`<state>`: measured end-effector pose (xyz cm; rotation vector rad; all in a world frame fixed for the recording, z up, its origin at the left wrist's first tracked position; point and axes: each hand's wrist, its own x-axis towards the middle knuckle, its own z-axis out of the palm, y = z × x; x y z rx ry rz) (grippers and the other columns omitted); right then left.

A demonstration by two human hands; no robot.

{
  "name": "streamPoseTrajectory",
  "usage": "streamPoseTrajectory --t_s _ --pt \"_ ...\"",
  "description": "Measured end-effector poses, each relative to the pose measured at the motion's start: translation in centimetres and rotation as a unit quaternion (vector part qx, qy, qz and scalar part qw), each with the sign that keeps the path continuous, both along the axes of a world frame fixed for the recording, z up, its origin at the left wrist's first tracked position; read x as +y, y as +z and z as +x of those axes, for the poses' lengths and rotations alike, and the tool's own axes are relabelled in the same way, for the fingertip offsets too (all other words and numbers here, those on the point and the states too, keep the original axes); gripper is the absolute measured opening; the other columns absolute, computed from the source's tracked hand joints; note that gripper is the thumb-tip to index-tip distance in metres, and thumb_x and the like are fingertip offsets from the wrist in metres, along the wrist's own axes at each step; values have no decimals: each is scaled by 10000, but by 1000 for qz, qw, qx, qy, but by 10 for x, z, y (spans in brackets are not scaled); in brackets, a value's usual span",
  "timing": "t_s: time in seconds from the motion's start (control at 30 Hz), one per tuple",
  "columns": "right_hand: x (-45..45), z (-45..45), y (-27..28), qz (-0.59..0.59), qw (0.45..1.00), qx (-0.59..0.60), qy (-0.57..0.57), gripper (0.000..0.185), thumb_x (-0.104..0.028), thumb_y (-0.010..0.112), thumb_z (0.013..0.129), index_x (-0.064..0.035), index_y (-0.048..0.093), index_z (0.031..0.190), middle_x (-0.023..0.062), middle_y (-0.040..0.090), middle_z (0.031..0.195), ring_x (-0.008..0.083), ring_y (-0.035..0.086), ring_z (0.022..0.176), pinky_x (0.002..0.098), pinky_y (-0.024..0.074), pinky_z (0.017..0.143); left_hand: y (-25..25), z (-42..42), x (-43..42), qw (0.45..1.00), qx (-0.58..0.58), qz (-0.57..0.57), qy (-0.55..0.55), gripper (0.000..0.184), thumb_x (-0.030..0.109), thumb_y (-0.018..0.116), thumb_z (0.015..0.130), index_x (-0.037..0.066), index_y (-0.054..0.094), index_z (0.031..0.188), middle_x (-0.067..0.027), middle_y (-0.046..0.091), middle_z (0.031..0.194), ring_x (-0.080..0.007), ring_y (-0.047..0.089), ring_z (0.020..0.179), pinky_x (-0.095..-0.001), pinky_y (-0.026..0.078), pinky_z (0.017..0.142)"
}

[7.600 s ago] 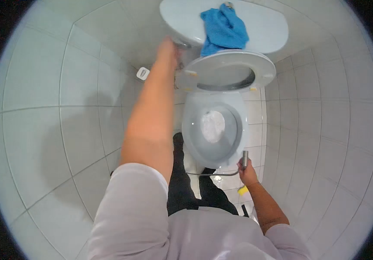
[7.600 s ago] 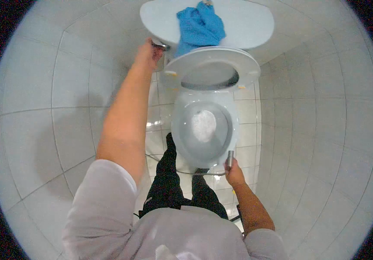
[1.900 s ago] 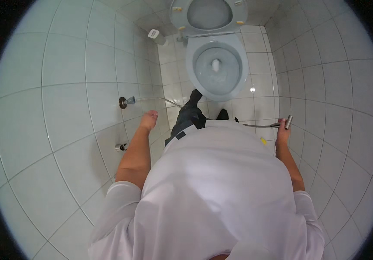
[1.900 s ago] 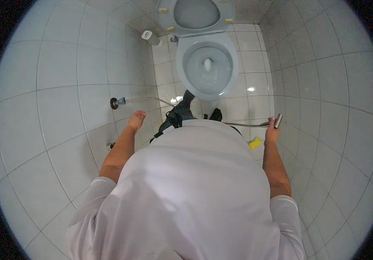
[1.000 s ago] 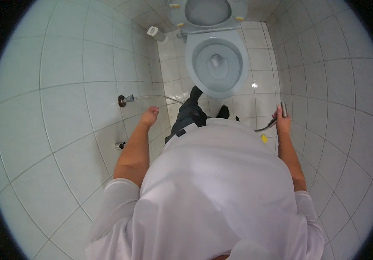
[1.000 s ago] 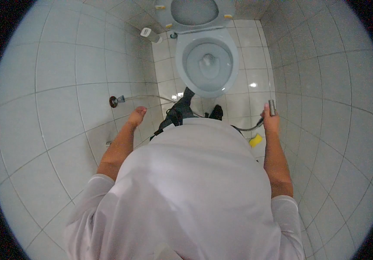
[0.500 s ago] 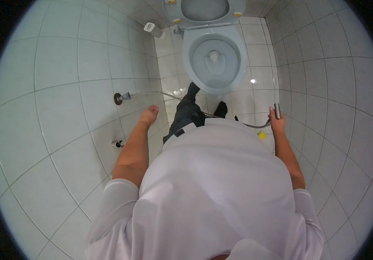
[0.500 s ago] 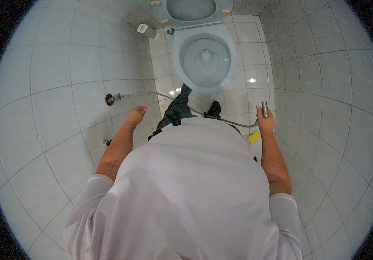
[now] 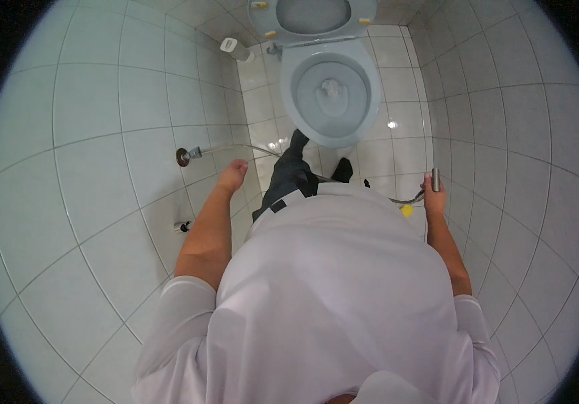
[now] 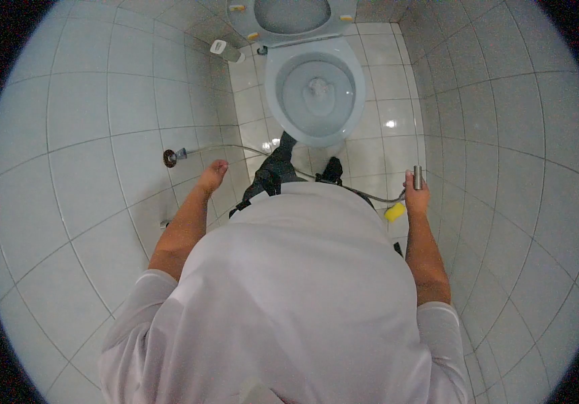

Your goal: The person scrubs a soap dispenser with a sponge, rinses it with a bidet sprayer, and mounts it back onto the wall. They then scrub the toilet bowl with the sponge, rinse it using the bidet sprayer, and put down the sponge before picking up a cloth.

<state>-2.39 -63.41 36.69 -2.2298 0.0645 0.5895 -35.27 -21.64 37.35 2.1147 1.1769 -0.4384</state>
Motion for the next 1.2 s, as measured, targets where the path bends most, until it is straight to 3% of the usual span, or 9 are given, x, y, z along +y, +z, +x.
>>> streamPoseTrajectory --t_s 0.2,0.3,0.47,0.7,0.87,1.03,1.1,1.13,1.2 --pt "21 0 12 21 999 26 -26 397 -385 588 738 8 549 773 80 573 671 137 547 625 263 425 556 23 19 -7 1000 -20 1 0 329 320 448 828 62 500 1024 -125 561 962 -249 533 854 -326 405 745" --pt "49 5 22 104 990 52 -80 345 -360 575 758 -22 528 707 54 531 625 123 496 586 253 396 556 54 57 -13 979 -16 -125 159 323 315 449 828 78 498 1043 -110 564 948 -212 530 846 -305 406 735" --pt "131 5 54 328 928 118 -134 272 -293 545 796 -69 495 651 15 463 573 109 429 551 246 360 559 49 109 -26 979 -154 -128 28 270 257 507 804 102 516 1025 -105 562 923 -201 532 834 -301 419 719" --pt "241 -25 102 318 934 161 5 313 -305 588 759 -14 525 855 24 483 661 104 435 588 236 364 546 61 179 -64 936 -237 -93 -241 472 305 622 699 80 460 1080 -160 469 1087 -281 482 977 -358 381 832" --pt "305 -55 119 290 936 187 75 308 -262 611 740 -8 509 883 38 509 708 105 469 634 241 393 570 86 190 -49 931 -178 -298 -114 509 236 599 707 -5 409 1113 -204 458 1122 -301 451 1037 -332 349 878" --pt "332 -45 113 239 912 109 317 497 -221 665 682 -40 439 1086 65 536 891 144 535 762 253 431 675 11 182 -18 904 -391 -86 -152 283 159 514 759 -1 497 991 -155 565 933 -245 545 873 -339 418 745" --pt "321 -37 110 254 934 45 247 516 -299 645 690 -34 441 1084 98 539 921 190 537 809 283 425 722 13 183 3 960 -178 -182 -115 328 208 544 745 -13 496 983 -136 568 880 -238 544 825 -337 415 715" --pt "310 -31 107 267 938 -6 220 548 -376 624 699 -28 442 1081 132 542 951 236 540 855 312 420 768 15 189 2 916 -251 -306 70 367 277 568 737 -5 502 963 -102 563 844 -210 538 767 -325 412 675" --pt "274 -18 90 229 968 17 99 540 -385 611 707 -30 448 1079 130 545 945 234 541 851 314 421 765 39 211 5 885 -255 -380 86 320 302 557 769 22 508 917 -47 552 786 -133 511 697 -278 388 613"
